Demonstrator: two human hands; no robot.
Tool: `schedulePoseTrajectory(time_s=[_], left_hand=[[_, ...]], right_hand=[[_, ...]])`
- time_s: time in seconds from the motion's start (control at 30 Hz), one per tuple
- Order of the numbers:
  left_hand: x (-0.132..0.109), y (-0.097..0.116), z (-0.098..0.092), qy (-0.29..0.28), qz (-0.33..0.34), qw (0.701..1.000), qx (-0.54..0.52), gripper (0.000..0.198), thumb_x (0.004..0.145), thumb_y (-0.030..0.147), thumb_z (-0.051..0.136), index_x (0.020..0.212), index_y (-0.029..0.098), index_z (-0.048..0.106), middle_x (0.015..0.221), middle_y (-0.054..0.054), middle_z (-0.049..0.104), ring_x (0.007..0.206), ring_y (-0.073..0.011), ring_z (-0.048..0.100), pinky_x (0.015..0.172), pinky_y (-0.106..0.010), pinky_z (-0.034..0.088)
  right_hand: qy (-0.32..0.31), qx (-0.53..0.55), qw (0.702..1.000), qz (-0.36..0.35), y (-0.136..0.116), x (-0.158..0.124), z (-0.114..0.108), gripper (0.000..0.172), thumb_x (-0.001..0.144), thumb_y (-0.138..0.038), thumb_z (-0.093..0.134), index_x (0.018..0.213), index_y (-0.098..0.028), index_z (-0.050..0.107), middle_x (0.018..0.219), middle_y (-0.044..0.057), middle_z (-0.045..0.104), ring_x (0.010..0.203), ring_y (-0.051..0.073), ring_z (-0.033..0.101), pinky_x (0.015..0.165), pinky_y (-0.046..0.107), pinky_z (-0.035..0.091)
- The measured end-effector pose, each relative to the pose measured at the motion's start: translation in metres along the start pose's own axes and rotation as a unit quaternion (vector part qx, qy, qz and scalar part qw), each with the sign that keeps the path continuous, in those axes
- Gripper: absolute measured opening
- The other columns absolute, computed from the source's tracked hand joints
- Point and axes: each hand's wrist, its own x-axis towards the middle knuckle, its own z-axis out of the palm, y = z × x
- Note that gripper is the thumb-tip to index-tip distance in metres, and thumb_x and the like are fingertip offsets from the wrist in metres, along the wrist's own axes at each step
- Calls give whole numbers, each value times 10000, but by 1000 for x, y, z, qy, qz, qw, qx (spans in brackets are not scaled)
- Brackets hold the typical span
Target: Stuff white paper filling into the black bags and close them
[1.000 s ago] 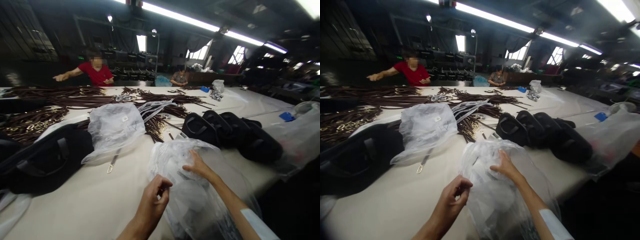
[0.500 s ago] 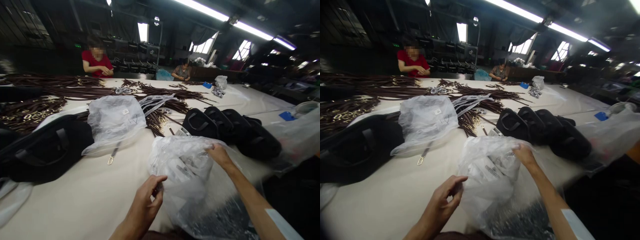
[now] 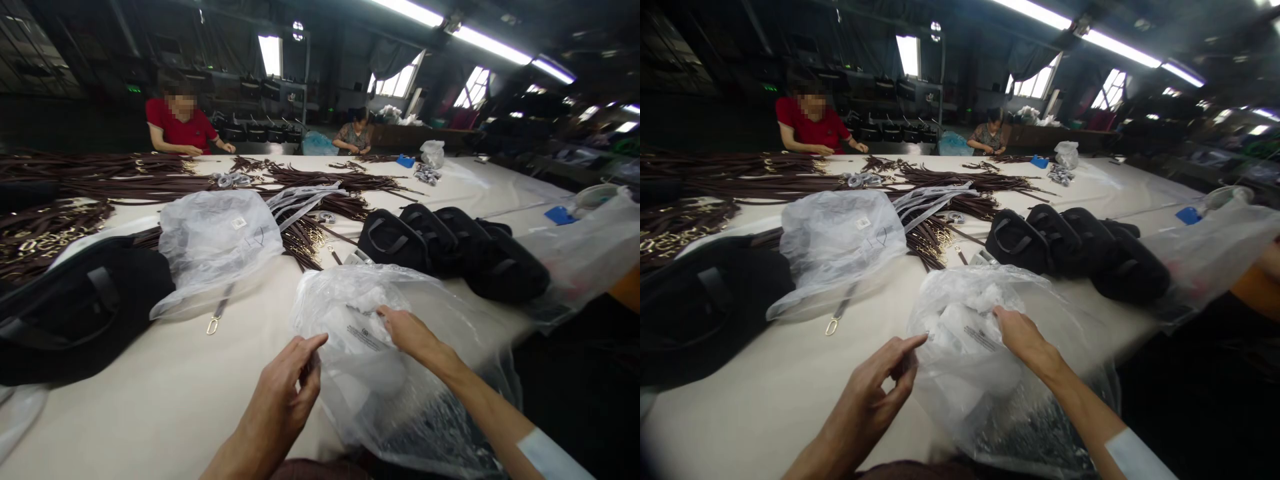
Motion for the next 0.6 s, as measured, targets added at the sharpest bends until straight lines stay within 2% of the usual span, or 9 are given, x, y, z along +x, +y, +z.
schedulePoseTrajectory(time_s=[0.07,0.1,0.17,0.2,0.27,0.37,0.5,0.6], left_hand=[[2,0,0,-12,1,1000,-7,373,950,95,472,1293,225,539,833,-6,587,691,-104,566,653,-201,478],[4,0,1,-16,1,1000,-11,371,951,96,473,1292,226,539,837,-7,591,693,-104,569,656,-201,480],[6,0,2,-18,4,1000,-16,375,951,96,475,1293,234,540,839,-6,595,699,-105,574,657,-201,481],[6,0,3,-17,7,1000,-17,377,949,96,476,1292,239,542,833,-3,594,698,-105,575,654,-200,479],[6,0,3,-13,10,1000,-18,379,946,96,478,1285,245,553,821,0,592,702,-106,581,647,-198,476],[3,-4,2,-14,-2,1000,-24,374,942,101,482,1276,245,570,809,2,594,695,-108,587,638,-200,476],[-2,-12,2,-5,-25,999,-34,367,944,112,483,1270,249,581,815,-1,608,700,-114,600,638,-207,489],[-3,-15,2,-4,-34,999,-19,423,938,100,470,1322,261,542,844,-9,618,710,-125,612,650,-223,517]], right_hand=[[19,-31,999,-5,-5,0,7,542,810,-60,560,1345,-138,523,1242,191,635,1091,321,626,909,414,512],[28,-39,999,-13,-9,4,10,661,772,-55,617,1406,-164,463,1383,195,539,1231,349,541,985,443,480],[29,-43,998,-26,-13,20,15,826,669,-67,741,1429,-200,447,1517,171,401,1393,384,356,1088,471,406],[23,-39,999,-26,-13,30,18,853,609,-77,789,1400,-182,487,1516,179,403,1408,399,326,1106,471,391],[7,-22,1000,-11,-7,50,23,775,563,-113,818,1300,-115,581,1418,214,513,1339,404,428,1081,444,423],[-4,16,1000,-4,9,63,25,494,680,-141,703,1172,-120,670,1204,161,682,1153,311,612,1005,359,483],[20,58,998,-21,21,44,5,233,776,-206,597,953,-163,743,936,106,755,943,280,690,868,354,541],[91,97,990,-50,14,18,-30,284,817,-336,593,1005,-170,726,1028,112,740,971,279,674,885,377,536]])
